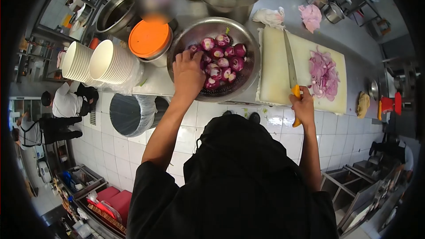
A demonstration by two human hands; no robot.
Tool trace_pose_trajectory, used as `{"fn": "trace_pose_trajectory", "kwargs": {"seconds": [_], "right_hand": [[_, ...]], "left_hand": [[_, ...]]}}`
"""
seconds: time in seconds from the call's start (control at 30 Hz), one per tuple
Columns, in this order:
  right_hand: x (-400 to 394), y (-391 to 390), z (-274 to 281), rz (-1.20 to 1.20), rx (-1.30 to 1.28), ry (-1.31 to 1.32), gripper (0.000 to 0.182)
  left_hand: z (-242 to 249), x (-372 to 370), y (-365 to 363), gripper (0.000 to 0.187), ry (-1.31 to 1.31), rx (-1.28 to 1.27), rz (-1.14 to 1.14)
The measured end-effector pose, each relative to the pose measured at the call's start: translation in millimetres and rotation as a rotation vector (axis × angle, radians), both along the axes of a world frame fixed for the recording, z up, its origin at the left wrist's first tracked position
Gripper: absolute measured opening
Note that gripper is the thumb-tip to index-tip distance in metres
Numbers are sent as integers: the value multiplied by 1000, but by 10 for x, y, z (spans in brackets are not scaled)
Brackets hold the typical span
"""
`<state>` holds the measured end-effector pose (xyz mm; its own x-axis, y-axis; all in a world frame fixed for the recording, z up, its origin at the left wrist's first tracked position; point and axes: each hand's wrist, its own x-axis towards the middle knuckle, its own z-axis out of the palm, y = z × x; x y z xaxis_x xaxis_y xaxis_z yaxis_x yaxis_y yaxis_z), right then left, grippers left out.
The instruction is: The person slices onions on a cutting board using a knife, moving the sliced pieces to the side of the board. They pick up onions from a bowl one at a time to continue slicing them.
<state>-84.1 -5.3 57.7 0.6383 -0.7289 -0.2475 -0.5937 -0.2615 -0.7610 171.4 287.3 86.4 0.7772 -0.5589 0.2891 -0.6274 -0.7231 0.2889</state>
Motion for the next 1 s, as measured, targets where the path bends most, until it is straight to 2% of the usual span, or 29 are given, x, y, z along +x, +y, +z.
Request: {"fn": "trace_pose_trajectory", "kwargs": {"seconds": [0.03,0.13,0.23,0.37,0.53,0.67,0.73,0.77,0.87,0.97,1.0], "right_hand": [[10,-3,9,2,5,-2,42],[60,-21,21,7,9,-2,42],[117,-68,64,22,48,5,42],[69,-176,63,53,109,1,40],[-41,-435,85,113,125,14,38],[-112,-679,108,178,149,53,37],[-156,-772,109,241,145,97,38],[-170,-787,106,255,169,98,39],[-163,-845,76,294,232,100,42],[-152,-938,81,320,339,147,44],[-149,-942,85,344,297,133,42]], "left_hand": [[2,-15,-51,50,-40,-3,-26],[-114,-134,-367,53,103,-26,-256],[-193,-197,-738,59,183,246,-257],[-382,-205,-901,65,157,225,-224],[-371,-238,-993,66,170,204,-155],[-232,-289,-989,59,220,-144,-18],[128,-392,-1034,57,260,-270,44],[225,-480,-1114,54,154,-402,-13],[301,-826,-1535,52,169,-458,-185],[66,-1208,-1981,48,220,-408,-295],[-79,-1230,-2044,49,189,-371,-296]]}}
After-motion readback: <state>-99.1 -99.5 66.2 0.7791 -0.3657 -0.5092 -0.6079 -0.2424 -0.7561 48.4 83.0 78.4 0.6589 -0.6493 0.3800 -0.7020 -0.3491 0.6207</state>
